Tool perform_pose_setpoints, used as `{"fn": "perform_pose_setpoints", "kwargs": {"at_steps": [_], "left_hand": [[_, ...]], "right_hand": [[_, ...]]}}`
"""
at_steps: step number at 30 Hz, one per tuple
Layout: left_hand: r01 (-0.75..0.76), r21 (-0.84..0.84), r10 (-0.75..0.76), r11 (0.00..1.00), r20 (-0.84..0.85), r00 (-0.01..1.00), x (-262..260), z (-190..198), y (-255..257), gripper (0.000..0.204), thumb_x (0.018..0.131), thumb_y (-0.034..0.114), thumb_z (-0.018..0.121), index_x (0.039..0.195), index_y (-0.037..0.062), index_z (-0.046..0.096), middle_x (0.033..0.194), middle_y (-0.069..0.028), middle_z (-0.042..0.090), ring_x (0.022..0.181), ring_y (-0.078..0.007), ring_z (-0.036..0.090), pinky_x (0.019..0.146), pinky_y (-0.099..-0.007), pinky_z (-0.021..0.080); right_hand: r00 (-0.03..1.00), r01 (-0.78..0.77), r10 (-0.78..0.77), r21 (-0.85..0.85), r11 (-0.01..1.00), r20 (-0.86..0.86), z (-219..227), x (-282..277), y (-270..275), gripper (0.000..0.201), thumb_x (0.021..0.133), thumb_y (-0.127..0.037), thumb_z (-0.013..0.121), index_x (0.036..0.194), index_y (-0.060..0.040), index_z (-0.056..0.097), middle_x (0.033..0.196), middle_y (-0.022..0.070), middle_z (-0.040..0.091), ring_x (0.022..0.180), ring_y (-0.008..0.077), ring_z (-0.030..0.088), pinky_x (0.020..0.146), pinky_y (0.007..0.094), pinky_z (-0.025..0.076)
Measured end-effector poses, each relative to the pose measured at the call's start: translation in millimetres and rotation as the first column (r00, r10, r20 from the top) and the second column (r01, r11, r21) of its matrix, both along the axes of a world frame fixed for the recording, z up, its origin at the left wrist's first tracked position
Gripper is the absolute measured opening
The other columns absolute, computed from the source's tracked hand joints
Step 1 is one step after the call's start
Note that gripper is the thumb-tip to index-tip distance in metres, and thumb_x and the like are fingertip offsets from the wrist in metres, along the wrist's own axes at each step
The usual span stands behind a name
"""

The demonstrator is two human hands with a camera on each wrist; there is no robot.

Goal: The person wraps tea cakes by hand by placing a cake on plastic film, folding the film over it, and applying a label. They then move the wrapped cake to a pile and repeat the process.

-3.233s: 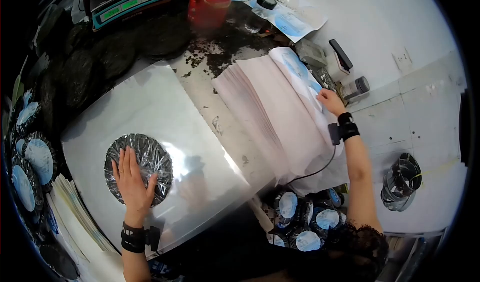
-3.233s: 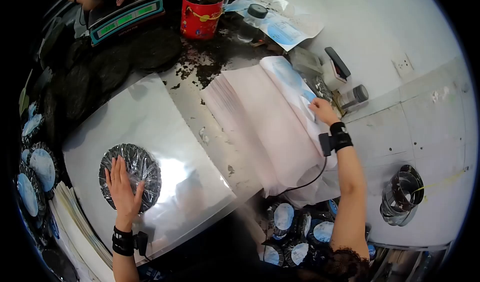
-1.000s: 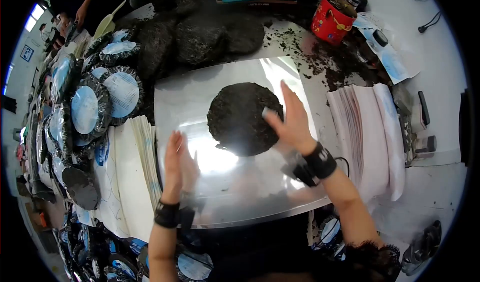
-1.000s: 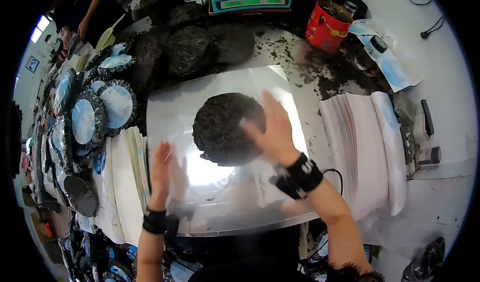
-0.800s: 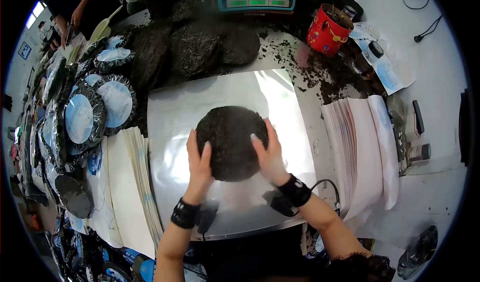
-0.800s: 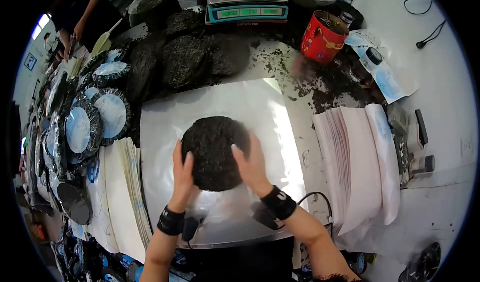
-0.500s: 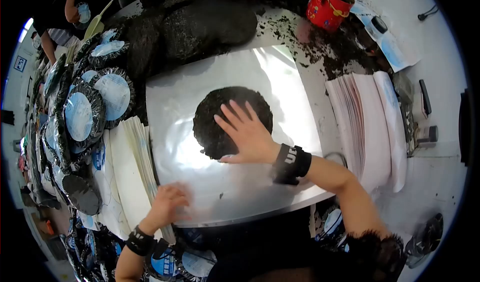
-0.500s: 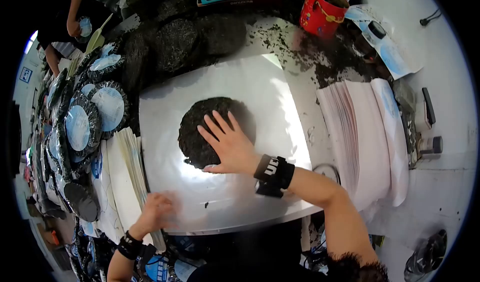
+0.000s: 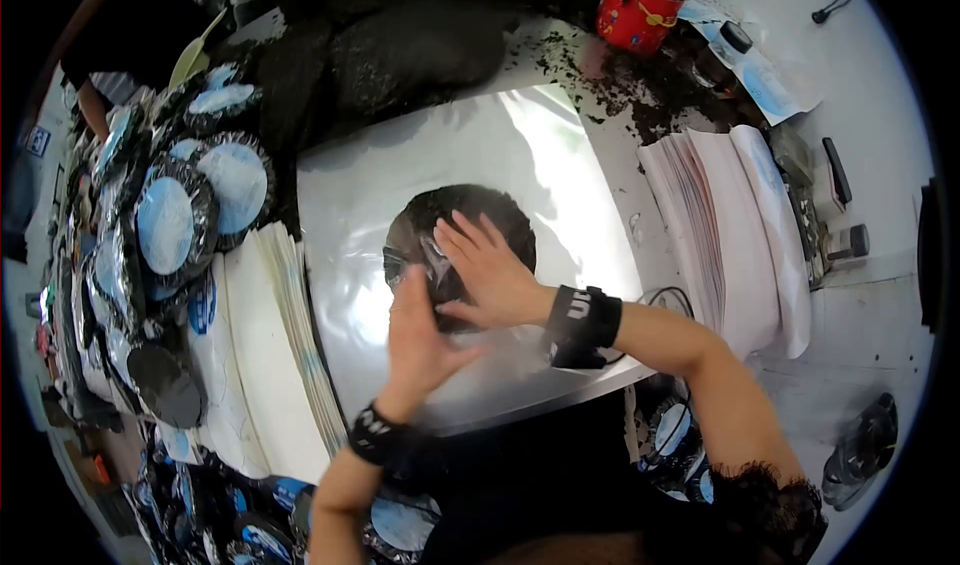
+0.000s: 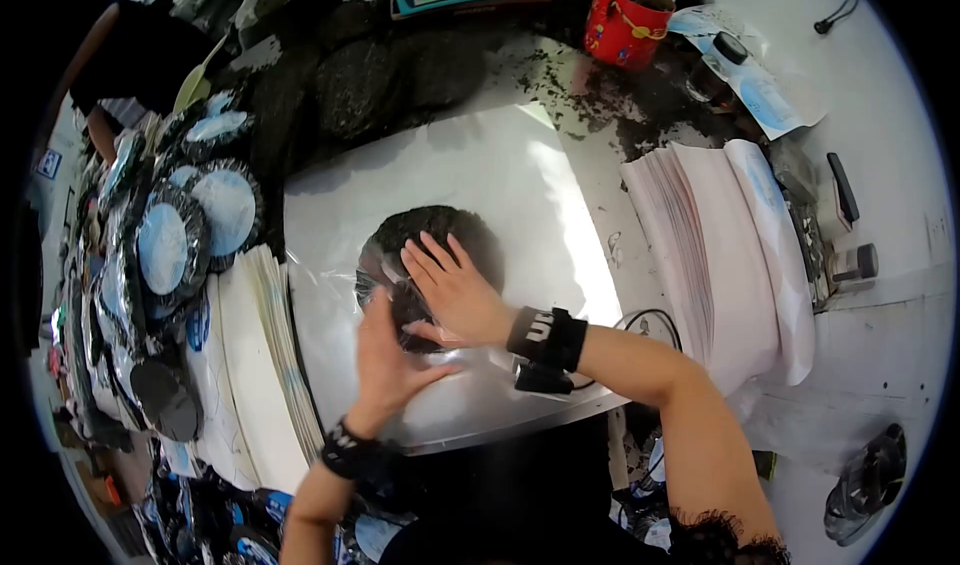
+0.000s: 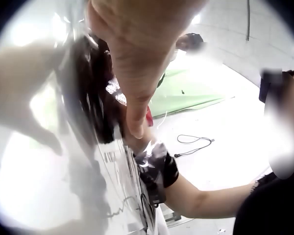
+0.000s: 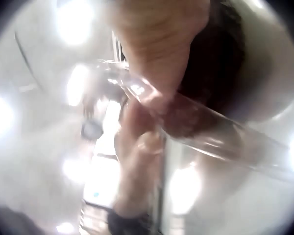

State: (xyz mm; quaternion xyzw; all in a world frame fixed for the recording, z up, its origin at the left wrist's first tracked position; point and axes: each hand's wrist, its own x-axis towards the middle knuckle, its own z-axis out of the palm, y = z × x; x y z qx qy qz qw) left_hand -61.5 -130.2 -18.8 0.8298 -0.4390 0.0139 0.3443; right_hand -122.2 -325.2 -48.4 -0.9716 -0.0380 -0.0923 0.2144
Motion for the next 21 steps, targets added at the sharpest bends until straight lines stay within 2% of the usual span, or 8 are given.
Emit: {"fn": "perform_pose_setpoints", "kwargs": {"at_steps": [1,3,4,6,10,14,16,21], "left_hand": [[-0.023,0.022,0.024,0.999,-0.027,0.999,-2,-19,-17,0.068,0.084,0.013,0.076,0.145,-0.0022,0.05,0.134,-0.0201,0.058,0.126,-0.0374,0.052,0.106,-0.0464,0.04],[-0.122,0.049,0.123,0.991,-0.017,0.992,-3,-35,-36,0.058,0.082,0.007,0.072,0.138,0.0024,0.061,0.124,-0.0152,0.062,0.116,-0.0339,0.056,0.098,-0.0435,0.043],[-0.125,0.016,0.125,0.992,-0.012,0.992,0,-39,-42,0.053,0.081,0.007,0.072,0.133,0.0039,0.064,0.12,-0.0135,0.062,0.111,-0.0328,0.056,0.095,-0.0427,0.043],[-0.13,-0.028,0.13,0.991,0.006,0.991,1,-40,-37,0.046,0.078,0.006,0.072,0.124,0.0071,0.072,0.112,-0.0102,0.063,0.103,-0.0305,0.057,0.089,-0.041,0.043],[-0.142,-0.034,0.143,0.989,0.037,0.989,0,-33,-41,0.047,0.076,0.006,0.069,0.123,0.007,0.072,0.11,-0.0084,0.064,0.103,-0.0289,0.06,0.09,-0.0436,0.042],[-0.006,0.097,-0.006,0.995,0.124,0.992,9,-6,-34,0.055,0.072,0.014,0.075,0.127,0.004,0.068,0.137,-0.0207,0.053,0.131,-0.0405,0.048,0.11,-0.0482,0.038],[0.006,0.038,-0.003,0.999,-0.071,0.997,16,-4,-36,0.071,0.068,0.025,0.083,0.131,0.0003,0.064,0.149,-0.0282,0.04,0.139,-0.0455,0.04,0.116,-0.05,0.034],[-0.025,0.084,0.044,0.996,-0.229,0.972,27,-45,-41,0.081,0.063,0.031,0.091,0.133,-0.0006,0.063,0.151,-0.0248,0.041,0.135,-0.0419,0.045,0.111,-0.0437,0.039]], "right_hand": [[0.999,0.008,-0.02,0.27,0.963,0.041,-11,0,-8,0.081,0.093,-0.038,0.067,0.155,0.0044,0.035,0.159,0.0257,0.036,0.151,0.0434,0.027,0.123,0.0595,0.018],[0.972,0.052,-0.217,0.809,0.586,0.094,19,-44,11,0.071,0.094,-0.026,0.067,0.151,0.0057,0.04,0.155,0.0255,0.043,0.148,0.0444,0.035,0.122,0.0583,0.023],[0.998,0.068,-0.066,0.587,0.807,-0.025,30,-80,38,0.07,0.09,-0.028,0.071,0.146,0.0058,0.047,0.15,0.025,0.048,0.142,0.0478,0.041,0.12,0.0581,0.028],[0.96,0.231,-0.272,0.353,0.907,0.072,10,-119,34,0.079,0.085,-0.037,0.077,0.145,0.0052,0.048,0.144,0.0298,0.05,0.139,0.0498,0.043,0.118,0.0618,0.028],[0.749,0.632,-0.625,0.048,0.774,0.221,1,-86,-28,0.082,0.083,-0.046,0.081,0.144,0.0012,0.052,0.142,0.0366,0.047,0.134,0.054,0.044,0.113,0.0659,0.029],[0.955,0.134,-0.196,0.262,0.956,0.223,-3,-21,5,0.072,0.088,-0.014,0.074,0.154,-0.011,0.045,0.156,0.0281,0.036,0.136,0.0491,0.044,0.113,0.0552,0.038],[0.949,0.101,-0.314,0.95,0.297,-0.003,-1,-22,21,0.067,0.083,-0.003,0.075,0.146,-0.0126,0.055,0.158,0.0301,0.034,0.141,0.0484,0.042,0.114,0.0513,0.04],[0.95,0.252,-0.279,0.188,0.949,0.137,16,-25,1,0.068,0.083,-0.01,0.075,0.147,-0.0108,0.053,0.157,0.0294,0.036,0.137,0.0456,0.046,0.116,0.0551,0.035]]}}
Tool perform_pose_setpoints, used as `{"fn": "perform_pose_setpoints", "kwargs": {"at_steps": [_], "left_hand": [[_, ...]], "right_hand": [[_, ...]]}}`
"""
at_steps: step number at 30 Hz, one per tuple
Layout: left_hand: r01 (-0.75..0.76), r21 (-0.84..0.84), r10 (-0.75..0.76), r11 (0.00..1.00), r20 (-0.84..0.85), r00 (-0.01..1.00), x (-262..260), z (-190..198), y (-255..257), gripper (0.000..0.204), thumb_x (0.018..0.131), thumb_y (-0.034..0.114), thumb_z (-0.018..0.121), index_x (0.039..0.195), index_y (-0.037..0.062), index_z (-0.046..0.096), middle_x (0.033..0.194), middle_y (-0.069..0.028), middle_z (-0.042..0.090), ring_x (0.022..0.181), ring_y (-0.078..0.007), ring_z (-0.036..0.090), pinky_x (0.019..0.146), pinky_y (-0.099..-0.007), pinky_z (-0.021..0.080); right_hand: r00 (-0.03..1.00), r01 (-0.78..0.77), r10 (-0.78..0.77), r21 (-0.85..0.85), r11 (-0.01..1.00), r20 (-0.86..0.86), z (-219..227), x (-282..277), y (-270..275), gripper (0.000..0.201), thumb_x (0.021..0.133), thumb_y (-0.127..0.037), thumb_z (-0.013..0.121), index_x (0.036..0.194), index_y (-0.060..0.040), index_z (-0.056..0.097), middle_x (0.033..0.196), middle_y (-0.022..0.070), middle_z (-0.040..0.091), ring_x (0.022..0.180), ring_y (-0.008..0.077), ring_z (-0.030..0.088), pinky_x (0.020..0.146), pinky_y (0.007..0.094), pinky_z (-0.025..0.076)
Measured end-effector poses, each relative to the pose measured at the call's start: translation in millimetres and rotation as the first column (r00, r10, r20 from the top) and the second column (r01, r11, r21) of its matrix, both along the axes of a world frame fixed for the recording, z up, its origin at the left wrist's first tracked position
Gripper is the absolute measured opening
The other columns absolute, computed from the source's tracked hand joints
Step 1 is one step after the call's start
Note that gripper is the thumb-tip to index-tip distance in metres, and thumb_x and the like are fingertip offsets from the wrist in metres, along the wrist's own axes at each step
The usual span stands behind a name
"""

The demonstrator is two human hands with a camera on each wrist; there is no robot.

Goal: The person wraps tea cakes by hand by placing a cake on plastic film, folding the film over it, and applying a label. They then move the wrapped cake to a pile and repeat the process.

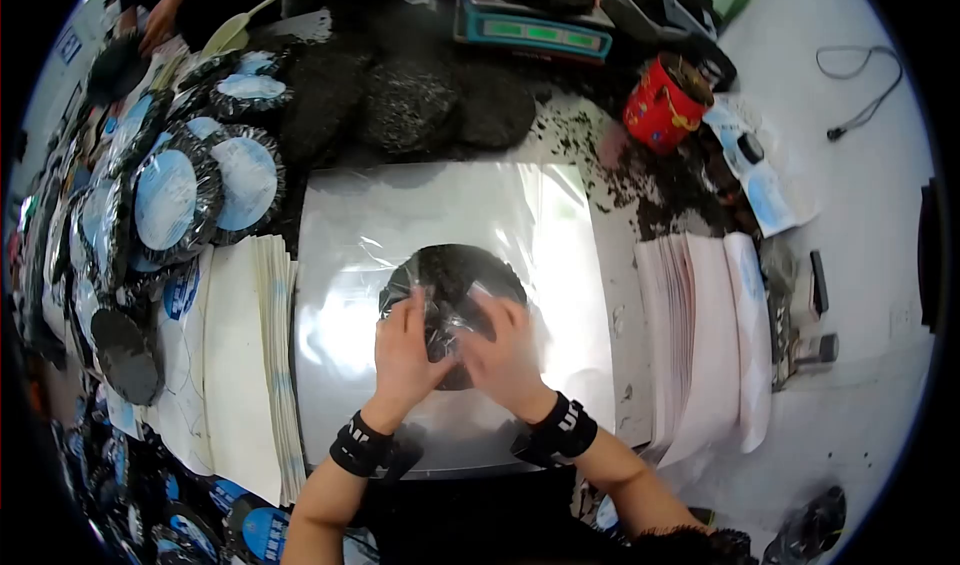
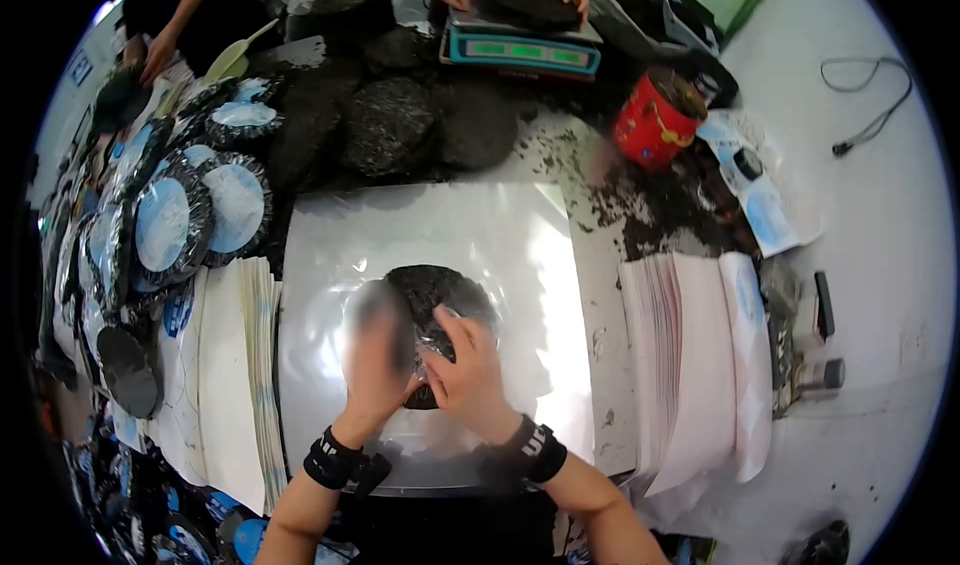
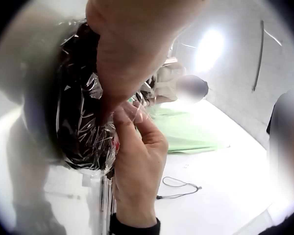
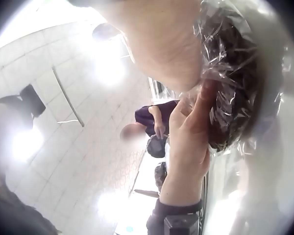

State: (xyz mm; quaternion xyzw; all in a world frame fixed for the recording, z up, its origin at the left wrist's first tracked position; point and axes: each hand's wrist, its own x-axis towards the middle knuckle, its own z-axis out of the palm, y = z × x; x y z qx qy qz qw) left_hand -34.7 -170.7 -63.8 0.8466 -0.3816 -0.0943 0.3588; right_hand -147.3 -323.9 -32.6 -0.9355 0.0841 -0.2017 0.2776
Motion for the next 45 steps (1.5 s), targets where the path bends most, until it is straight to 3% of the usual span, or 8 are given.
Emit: {"fn": "perform_pose_setpoints", "kwargs": {"at_steps": [7,12,14,23,25,37,38,45], "left_hand": [[-0.015,-0.02,0.018,1.0,0.173,0.985,8,30,-1,0.091,0.052,0.039,0.097,0.131,0.0062,0.065,0.121,-0.0131,0.058,0.114,-0.0341,0.056,0.101,-0.0474,0.042],[0.144,0.1,-0.155,0.985,0.117,0.981,22,27,2,0.11,0.045,0.044,0.098,0.139,0.0044,0.058,0.124,-0.0149,0.057,0.114,-0.0363,0.056,0.1,-0.0465,0.042],[0.184,-0.028,-0.172,0.982,0.254,0.952,28,42,-3,0.113,0.044,0.045,0.098,0.141,0.0033,0.056,0.13,-0.0158,0.056,0.114,-0.0338,0.057,0.098,-0.044,0.043],[0.024,-0.19,0.027,0.982,0.262,0.965,29,18,-21,0.094,0.064,0.023,0.092,0.146,0.0028,0.049,0.116,-0.01,0.066,0.107,-0.0299,0.061,0.094,-0.0444,0.043],[-0.099,-0.365,0.145,0.926,0.099,0.985,25,33,-33,0.078,0.067,0.02,0.088,0.137,0.002,0.057,0.115,-0.0118,0.064,0.111,-0.0335,0.058,0.096,-0.0454,0.042],[0.172,-0.124,-0.127,0.977,0.31,0.942,3,18,-26,0.049,0.092,0.02,0.06,0.136,-0.0026,0.057,0.146,-0.0209,0.054,0.142,-0.0392,0.044,0.12,-0.0534,0.026],[0.173,0.007,-0.166,0.985,0.333,0.928,2,17,-27,0.06,0.088,0.024,0.064,0.141,-0.003,0.054,0.152,-0.0206,0.05,0.146,-0.0376,0.041,0.124,-0.0535,0.019],[0.29,-0.052,-0.277,0.956,0.182,0.944,-9,40,-29,0.082,0.081,0.028,0.068,0.149,-0.0076,0.041,0.16,-0.0267,0.037,0.15,-0.0413,0.033,0.124,-0.0545,0.018]], "right_hand": [[0.992,0.087,-0.114,0.335,0.938,0.06,-21,14,13,0.078,0.085,-0.033,0.078,0.149,0.001,0.047,0.126,0.0269,0.064,0.087,0.0326,0.071,0.078,0.0386,0.058],[0.995,-0.008,0.039,-0.308,0.951,0.094,25,59,-36,0.058,0.081,-0.038,0.082,0.123,-0.0003,0.065,0.095,0.0152,0.069,0.08,0.0324,0.069,0.076,0.0425,0.057],[0.973,-0.121,0.07,0.229,0.966,0.219,-1,64,-39,0.038,0.085,-0.029,0.078,0.11,-0.0016,0.07,0.102,0.0158,0.069,0.093,0.034,0.066,0.089,0.0454,0.052],[0.922,-0.228,0.141,0.213,0.95,0.36,-31,78,-43,0.044,0.09,-0.04,0.071,0.109,-0.0015,0.066,0.092,0.0127,0.066,0.08,0.0326,0.064,0.076,0.0419,0.052],[0.886,-0.458,0.435,0.159,0.874,0.16,-38,59,-54,0.051,0.089,-0.042,0.072,0.115,-0.0002,0.06,0.097,0.0143,0.065,0.083,0.0342,0.063,0.077,0.0432,0.052],[0.981,0.074,-0.107,0.202,0.977,0.159,-5,23,39,0.058,0.094,-0.015,0.053,0.144,0.0128,0.044,0.147,0.0307,0.048,0.142,0.0469,0.041,0.119,0.0545,0.031],[0.998,0.037,-0.046,-0.243,0.969,-0.032,1,3,37,0.049,0.092,-0.014,0.056,0.134,0.0104,0.056,0.14,0.0267,0.055,0.135,0.0451,0.048,0.115,0.0523,0.036],[0.987,0.084,-0.064,0.133,0.988,-0.149,-17,38,-5,0.012,0.07,-0.01,0.073,0.075,0.0002,0.069,0.077,0.0216,0.065,0.072,0.0386,0.065,0.066,0.0439,0.054]]}}
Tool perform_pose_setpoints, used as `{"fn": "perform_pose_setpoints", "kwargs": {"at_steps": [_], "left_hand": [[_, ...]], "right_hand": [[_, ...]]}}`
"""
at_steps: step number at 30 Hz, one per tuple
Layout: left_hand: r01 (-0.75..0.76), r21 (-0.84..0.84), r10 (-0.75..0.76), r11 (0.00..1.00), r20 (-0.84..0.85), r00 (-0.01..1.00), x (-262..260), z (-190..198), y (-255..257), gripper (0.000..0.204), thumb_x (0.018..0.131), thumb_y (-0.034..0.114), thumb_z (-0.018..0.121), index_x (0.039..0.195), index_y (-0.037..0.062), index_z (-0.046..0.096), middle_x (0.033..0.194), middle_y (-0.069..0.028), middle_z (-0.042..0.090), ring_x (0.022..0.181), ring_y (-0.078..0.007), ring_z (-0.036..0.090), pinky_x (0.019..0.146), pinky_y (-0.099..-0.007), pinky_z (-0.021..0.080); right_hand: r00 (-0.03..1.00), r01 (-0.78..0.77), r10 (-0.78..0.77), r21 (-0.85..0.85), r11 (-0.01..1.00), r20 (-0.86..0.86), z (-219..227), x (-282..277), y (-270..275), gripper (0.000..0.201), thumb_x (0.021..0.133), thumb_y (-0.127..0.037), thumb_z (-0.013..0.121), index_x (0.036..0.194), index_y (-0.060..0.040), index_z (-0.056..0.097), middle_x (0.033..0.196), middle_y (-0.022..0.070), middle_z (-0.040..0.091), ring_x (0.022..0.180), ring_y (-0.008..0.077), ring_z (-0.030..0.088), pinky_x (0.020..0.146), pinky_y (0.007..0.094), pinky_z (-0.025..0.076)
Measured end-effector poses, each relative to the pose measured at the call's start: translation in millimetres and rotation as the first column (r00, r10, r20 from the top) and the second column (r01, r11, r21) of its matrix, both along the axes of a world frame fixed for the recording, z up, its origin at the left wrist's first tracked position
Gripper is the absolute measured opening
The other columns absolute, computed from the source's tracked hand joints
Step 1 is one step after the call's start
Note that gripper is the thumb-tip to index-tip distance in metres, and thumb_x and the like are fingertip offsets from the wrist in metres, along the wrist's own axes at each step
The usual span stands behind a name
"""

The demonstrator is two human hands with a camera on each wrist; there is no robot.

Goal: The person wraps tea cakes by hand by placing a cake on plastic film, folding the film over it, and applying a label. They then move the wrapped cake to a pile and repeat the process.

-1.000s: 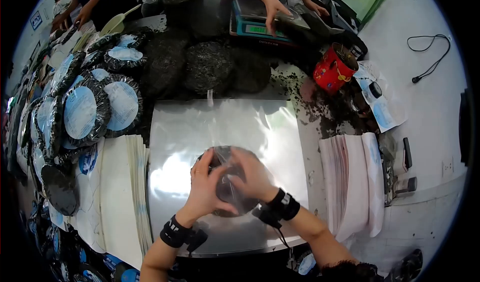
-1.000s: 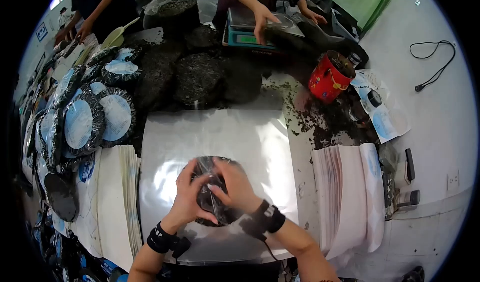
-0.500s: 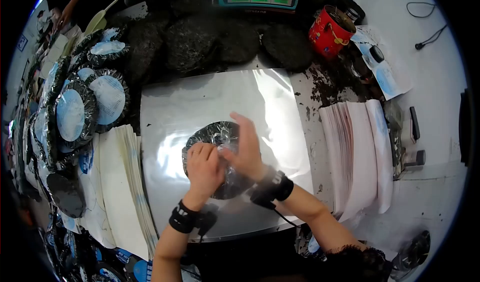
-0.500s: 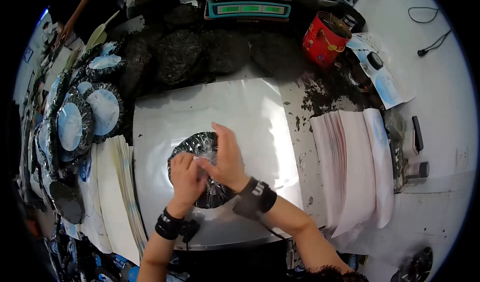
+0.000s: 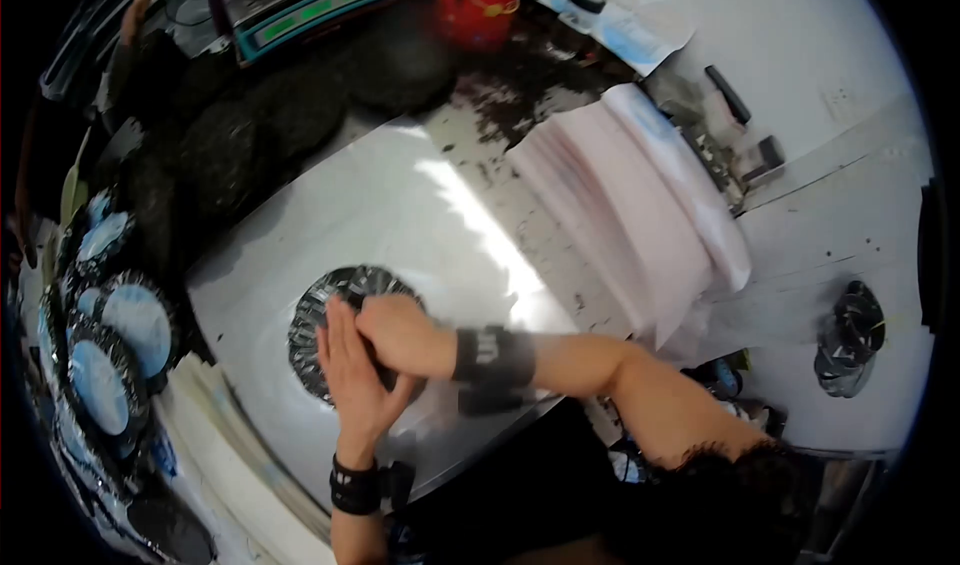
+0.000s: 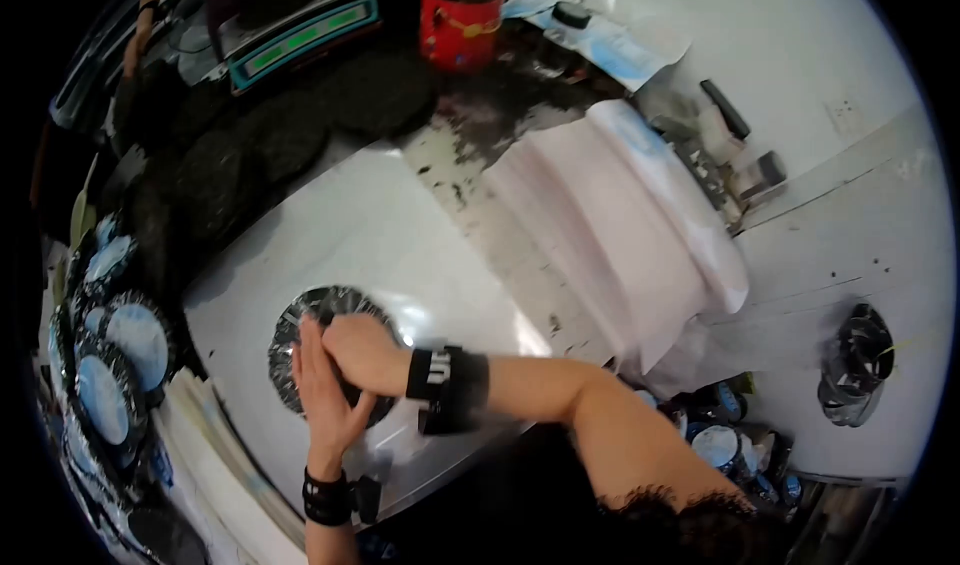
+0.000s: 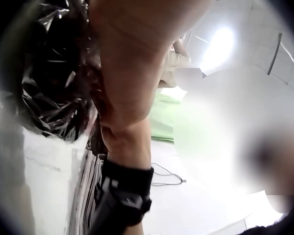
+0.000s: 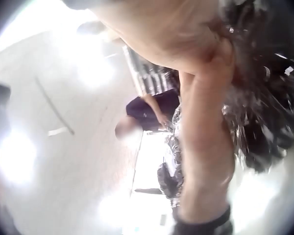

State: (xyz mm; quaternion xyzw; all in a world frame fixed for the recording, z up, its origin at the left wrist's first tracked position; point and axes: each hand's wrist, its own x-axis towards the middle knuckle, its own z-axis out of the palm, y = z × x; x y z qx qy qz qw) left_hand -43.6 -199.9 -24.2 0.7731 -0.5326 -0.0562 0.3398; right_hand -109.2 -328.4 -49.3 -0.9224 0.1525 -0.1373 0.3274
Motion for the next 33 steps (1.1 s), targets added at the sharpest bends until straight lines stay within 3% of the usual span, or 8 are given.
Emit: {"fn": "perform_pose_setpoints", "kwargs": {"at_steps": [5,7,9,14,17,20,27,33], "left_hand": [[-0.046,0.203,0.007,0.978,0.191,0.982,-2,-14,-9,0.069,0.087,0.022,0.062,0.145,-0.011,0.045,0.159,-0.0257,0.038,0.149,-0.0408,0.034,0.123,-0.0541,0.021],[-0.062,0.213,0.021,0.975,0.191,0.981,-6,-10,-10,0.062,0.09,0.018,0.059,0.145,-0.0083,0.046,0.159,-0.0236,0.039,0.15,-0.0377,0.033,0.124,-0.0519,0.019],[-0.067,0.218,0.026,0.974,0.187,0.982,-5,-10,-11,0.063,0.088,0.019,0.06,0.143,-0.0102,0.048,0.156,-0.0246,0.042,0.149,-0.0396,0.035,0.123,-0.0535,0.021],[-0.09,0.213,0.043,0.973,0.214,0.976,-7,-10,-12,0.061,0.089,0.017,0.058,0.143,-0.0085,0.047,0.155,-0.0235,0.043,0.148,-0.0392,0.036,0.123,-0.0523,0.022],[-0.097,0.187,0.052,0.977,0.234,0.971,-8,-12,-11,0.06,0.089,0.017,0.058,0.143,-0.0083,0.048,0.155,-0.0232,0.044,0.148,-0.0394,0.036,0.123,-0.0519,0.022],[-0.096,0.166,0.051,0.981,0.256,0.965,-12,-16,-8,0.06,0.089,0.018,0.06,0.142,-0.0081,0.05,0.154,-0.0233,0.045,0.148,-0.0385,0.037,0.123,-0.0519,0.023],[-0.11,0.104,0.078,0.988,0.269,0.96,-7,-19,-8,0.061,0.088,0.023,0.064,0.139,-0.0078,0.053,0.151,-0.0236,0.048,0.145,-0.0374,0.042,0.122,-0.0521,0.026],[-0.088,0.103,0.071,0.991,0.164,0.984,-8,-11,-6,0.068,0.091,0.023,0.062,0.148,-0.0075,0.042,0.152,-0.0246,0.046,0.146,-0.0387,0.039,0.123,-0.0511,0.023]], "right_hand": [[0.928,0.06,-0.296,0.692,0.719,0.226,14,-130,-163,0.019,0.09,-0.013,0.072,0.106,-0.0034,0.07,0.091,0.0108,0.074,0.085,0.014,0.07,0.073,0.0307,0.056],[0.845,0.528,-0.528,-0.303,0.794,0.087,28,-209,-292,0.036,0.087,-0.031,0.077,0.1,-0.0017,0.062,0.092,0.0174,0.068,0.087,0.033,0.065,0.077,0.0402,0.053],[0.844,0.435,-0.409,-0.889,0.142,0.347,-2,-297,-430,0.051,0.083,-0.047,0.08,0.094,-0.0028,0.058,0.083,0.017,0.065,0.08,0.0411,0.062,0.074,0.0461,0.05],[0.755,0.569,-0.592,-0.168,0.805,-0.282,17,-363,-526,0.043,0.083,-0.041,0.079,0.091,-0.0041,0.059,0.081,0.0202,0.068,0.079,0.0435,0.065,0.071,0.0523,0.05],[0.743,0.664,-0.64,0.096,0.741,-0.198,19,-350,-500,0.033,0.086,-0.03,0.076,0.091,-0.0033,0.058,0.08,0.0198,0.067,0.076,0.0395,0.066,0.069,0.0484,0.051],[0.822,0.372,-0.566,-0.7,0.609,-0.056,-5,-336,-460,0.026,0.087,-0.022,0.075,0.091,-0.0032,0.058,0.077,0.0161,0.064,0.071,0.0332,0.063,0.067,0.044,0.049],[0.699,0.704,-0.713,-0.229,0.672,0.057,8,-357,-505,0.025,0.086,-0.021,0.076,0.079,-0.0026,0.061,0.073,0.0131,0.062,0.07,0.0255,0.061,0.068,0.04,0.048],[0.739,0.655,-0.65,0.035,0.754,0.176,203,-210,-130,0.016,0.096,-0.005,0.065,0.111,-0.0043,0.069,0.1,0.0069,0.069,0.092,0.012,0.068,0.062,0.0204,0.053]]}}
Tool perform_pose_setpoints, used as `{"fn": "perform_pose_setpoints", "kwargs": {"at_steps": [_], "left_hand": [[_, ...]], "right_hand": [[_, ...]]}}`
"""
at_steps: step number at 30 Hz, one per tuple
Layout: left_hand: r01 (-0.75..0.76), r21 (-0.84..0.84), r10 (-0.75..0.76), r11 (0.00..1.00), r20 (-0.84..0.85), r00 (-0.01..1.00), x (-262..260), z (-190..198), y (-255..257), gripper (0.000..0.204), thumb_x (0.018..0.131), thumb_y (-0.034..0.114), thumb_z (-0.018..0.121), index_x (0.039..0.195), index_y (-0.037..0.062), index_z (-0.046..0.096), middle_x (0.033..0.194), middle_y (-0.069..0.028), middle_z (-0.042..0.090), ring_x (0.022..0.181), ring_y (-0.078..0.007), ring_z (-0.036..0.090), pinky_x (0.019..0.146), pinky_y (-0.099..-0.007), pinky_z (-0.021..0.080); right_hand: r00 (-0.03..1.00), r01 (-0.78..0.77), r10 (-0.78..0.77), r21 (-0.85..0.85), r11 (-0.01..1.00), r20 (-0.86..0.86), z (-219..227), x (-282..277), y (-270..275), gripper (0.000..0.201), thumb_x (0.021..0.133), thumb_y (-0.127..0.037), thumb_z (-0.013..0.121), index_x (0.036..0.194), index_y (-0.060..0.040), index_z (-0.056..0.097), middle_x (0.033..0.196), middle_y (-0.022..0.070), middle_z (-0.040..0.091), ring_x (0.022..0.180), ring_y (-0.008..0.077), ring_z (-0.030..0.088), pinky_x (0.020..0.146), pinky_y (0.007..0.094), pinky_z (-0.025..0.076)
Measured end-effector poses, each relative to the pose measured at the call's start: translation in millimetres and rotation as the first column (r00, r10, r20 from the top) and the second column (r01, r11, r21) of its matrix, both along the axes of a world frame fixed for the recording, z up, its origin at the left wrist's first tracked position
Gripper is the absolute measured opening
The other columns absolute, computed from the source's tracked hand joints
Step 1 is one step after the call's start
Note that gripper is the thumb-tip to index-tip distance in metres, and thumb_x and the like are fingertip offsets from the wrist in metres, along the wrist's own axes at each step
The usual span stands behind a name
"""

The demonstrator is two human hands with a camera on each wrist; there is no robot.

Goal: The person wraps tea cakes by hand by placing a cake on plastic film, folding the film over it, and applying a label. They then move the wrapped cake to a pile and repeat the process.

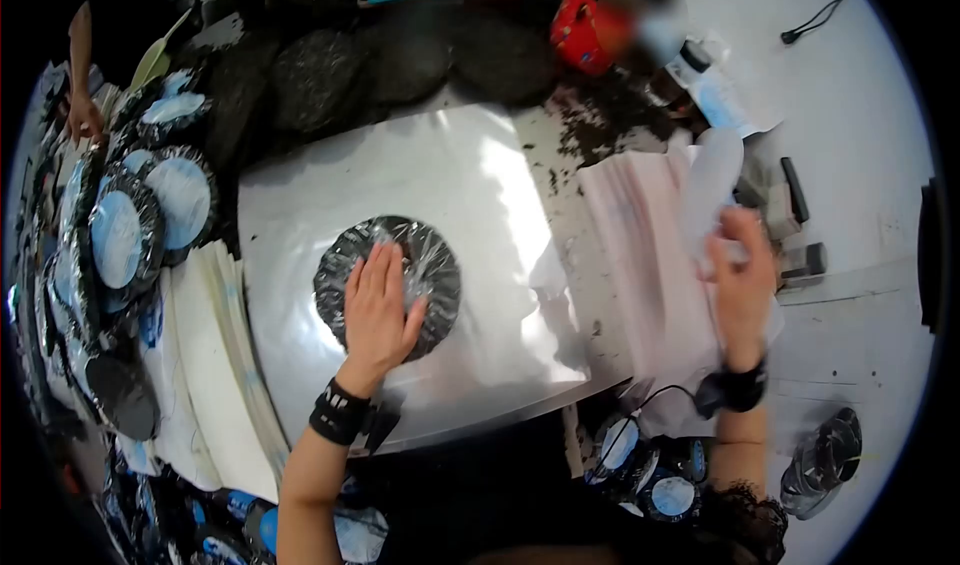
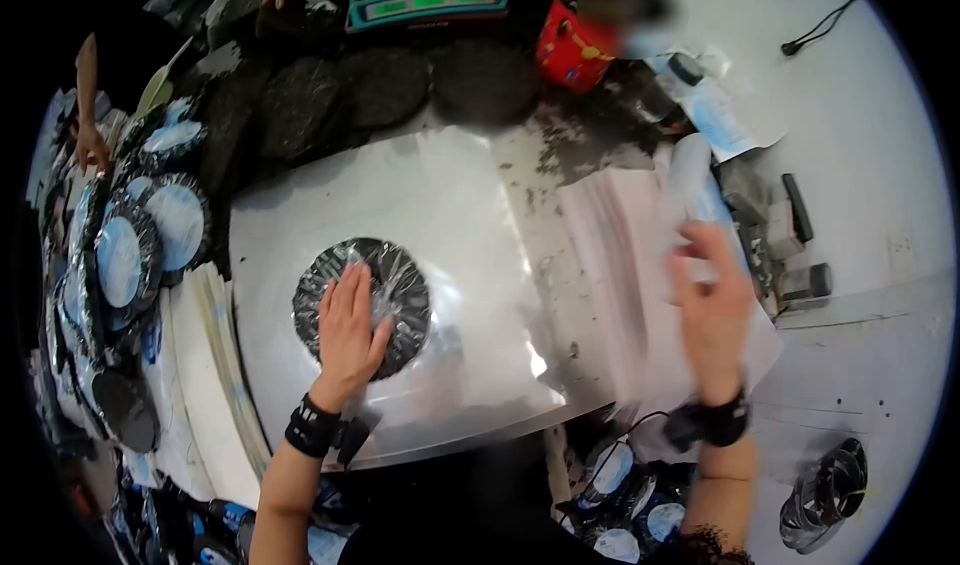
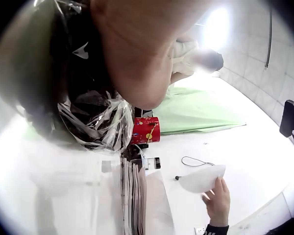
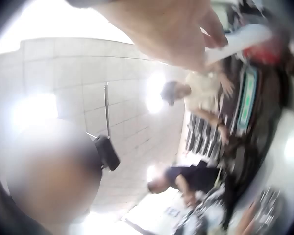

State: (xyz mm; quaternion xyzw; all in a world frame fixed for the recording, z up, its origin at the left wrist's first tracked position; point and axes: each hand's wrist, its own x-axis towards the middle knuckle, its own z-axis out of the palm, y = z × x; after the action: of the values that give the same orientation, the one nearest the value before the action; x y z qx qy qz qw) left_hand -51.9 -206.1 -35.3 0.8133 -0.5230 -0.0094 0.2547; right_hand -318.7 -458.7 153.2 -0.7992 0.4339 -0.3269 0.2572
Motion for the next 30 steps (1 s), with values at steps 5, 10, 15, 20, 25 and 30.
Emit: {"fn": "perform_pose_setpoints", "kwargs": {"at_steps": [5,10,15,20,25,30], "left_hand": [[-0.028,0.02,0.027,0.999,0.053,0.998,2,-2,-2,0.063,0.091,0.023,0.063,0.146,-0.0051,0.047,0.148,-0.0228,0.051,0.144,-0.0371,0.043,0.121,-0.0501,0.028],[-0.006,-0.306,-0.166,0.952,-0.534,0.829,-2,-41,21,0.046,0.088,0.029,0.074,0.13,0.0109,0.066,0.137,-0.0117,0.064,0.133,-0.0303,0.056,0.115,-0.0474,0.039],[-0.001,-0.105,-0.027,0.994,-0.265,0.964,2,-47,10,0.053,0.09,0.025,0.069,0.139,0.0078,0.059,0.14,-0.0146,0.061,0.136,-0.0328,0.051,0.119,-0.0483,0.032],[-0.592,-0.522,-0.408,0.614,-0.852,0.328,19,-22,28,0.069,0.105,0.038,0.038,0.16,-0.0036,0.027,0.165,-0.0181,0.032,0.154,-0.0319,0.028,0.126,-0.0441,0.018],[-0.625,0.02,0.466,0.78,-0.685,0.56,39,-3,86,0.06,0.105,0.031,0.054,0.152,-0.005,0.041,0.155,-0.0218,0.043,0.14,-0.0319,0.044,0.116,-0.0441,0.035],[-0.508,0.042,0.248,0.86,-0.905,0.345,65,-21,78,0.045,0.096,0.013,0.071,0.134,-0.0067,0.055,0.109,-0.0075,0.065,0.094,-0.0153,0.063,0.083,-0.0275,0.051]], "right_hand": [[0.73,-0.682,0.683,-0.066,0.728,-0.004,-168,112,86,0.065,0.093,-0.015,0.065,0.152,0.002,0.043,0.156,0.025,0.043,0.146,0.0397,0.042,0.119,0.0455,0.036],[0.596,-0.793,0.797,0.091,0.603,-0.096,-168,141,126,0.076,0.091,-0.031,0.066,0.154,0.001,0.04,0.156,0.0268,0.041,0.147,0.042,0.039,0.123,0.0453,0.029],[0.525,-0.847,0.01,0.52,0.112,0.851,-213,222,113,0.082,0.096,-0.043,0.059,0.158,0.0031,0.029,0.162,0.0261,0.033,0.153,0.0376,0.029,0.126,0.051,0.02],[0.512,-0.859,0.858,0.023,0.511,0.034,-219,217,142,0.086,0.093,-0.051,0.061,0.16,-0.0053,0.032,0.163,0.0243,0.033,0.153,0.0387,0.028,0.123,0.0607,0.017],[0.461,-0.873,0.815,-0.016,0.488,-0.351,-201,219,169,0.088,0.084,-0.053,0.073,0.156,-0.0116,0.042,0.162,0.0233,0.034,0.152,0.0445,0.027,0.118,0.0716,0.015],[0.565,-0.822,0.814,0.181,0.54,0.136,-198,214,124,0.077,0.086,-0.039,0.074,0.151,-0.0077,0.047,0.154,0.0233,0.045,0.145,0.0415,0.04,0.12,0.0578,0.028]]}}
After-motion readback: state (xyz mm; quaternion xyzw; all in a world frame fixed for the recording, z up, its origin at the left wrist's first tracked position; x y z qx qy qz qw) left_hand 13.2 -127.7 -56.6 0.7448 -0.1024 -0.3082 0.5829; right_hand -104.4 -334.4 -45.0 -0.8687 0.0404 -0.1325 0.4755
